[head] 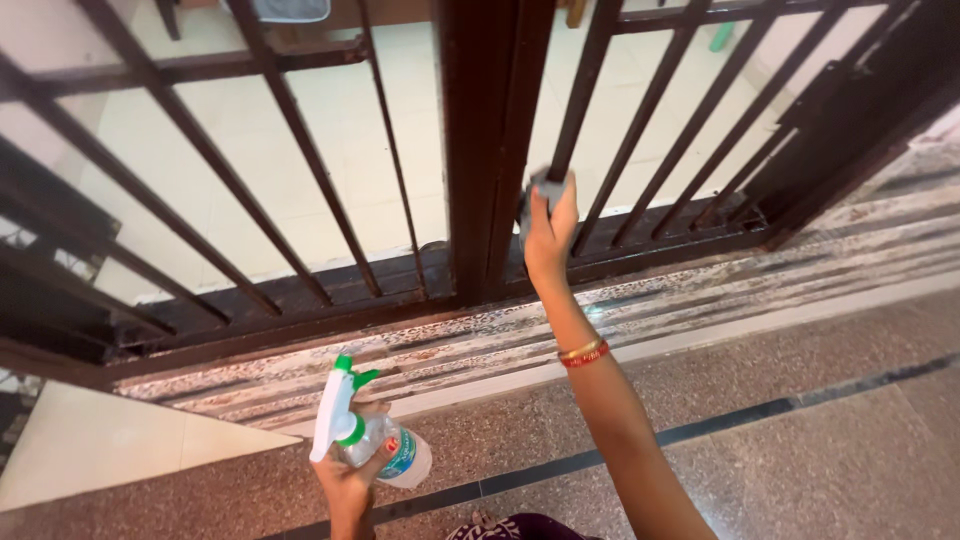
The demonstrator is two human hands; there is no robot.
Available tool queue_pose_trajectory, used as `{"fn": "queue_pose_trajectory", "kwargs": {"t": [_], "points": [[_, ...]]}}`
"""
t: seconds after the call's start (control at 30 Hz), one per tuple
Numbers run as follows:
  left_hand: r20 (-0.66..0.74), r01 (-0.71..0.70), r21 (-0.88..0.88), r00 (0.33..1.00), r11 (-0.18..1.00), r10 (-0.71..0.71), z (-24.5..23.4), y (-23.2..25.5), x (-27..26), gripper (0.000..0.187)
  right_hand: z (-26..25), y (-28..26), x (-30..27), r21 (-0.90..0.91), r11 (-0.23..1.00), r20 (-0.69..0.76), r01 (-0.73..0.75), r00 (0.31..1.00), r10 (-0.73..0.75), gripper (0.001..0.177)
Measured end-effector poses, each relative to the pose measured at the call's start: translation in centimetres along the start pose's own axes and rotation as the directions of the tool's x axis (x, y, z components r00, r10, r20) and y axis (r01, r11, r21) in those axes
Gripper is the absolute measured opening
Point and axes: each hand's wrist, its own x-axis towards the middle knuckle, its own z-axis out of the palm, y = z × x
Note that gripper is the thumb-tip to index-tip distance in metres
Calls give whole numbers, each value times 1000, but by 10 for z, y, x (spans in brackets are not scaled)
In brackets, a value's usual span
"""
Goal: The person cleans the metal grills of a window using a spray bottle and a cloth, wiping both the bars and the frame.
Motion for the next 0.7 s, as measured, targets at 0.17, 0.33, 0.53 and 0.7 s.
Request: {"fn": "queue_pose_trajectory", "kwargs": {"t": [0.17, 0.33, 0.53, 0.7], "points": [[70, -81, -3, 994, 997, 81, 6, 2, 2, 61, -22, 37, -45, -133, 990, 63, -54, 996, 62, 18], [33, -26, -36, 999, 999, 27, 5, 0, -6, 62, -34, 52, -61, -358, 933, 77, -34, 995, 66, 27], [60, 36, -16, 998, 999, -35, 18, 9, 0, 69, -71, 18, -93, -551, 759, 263, 346, 936, -235, 43], [339, -233, 19, 916, 972, 213, 57, 26, 48, 71, -95, -13, -104, -481, 868, 130, -121, 970, 207, 39]]}}
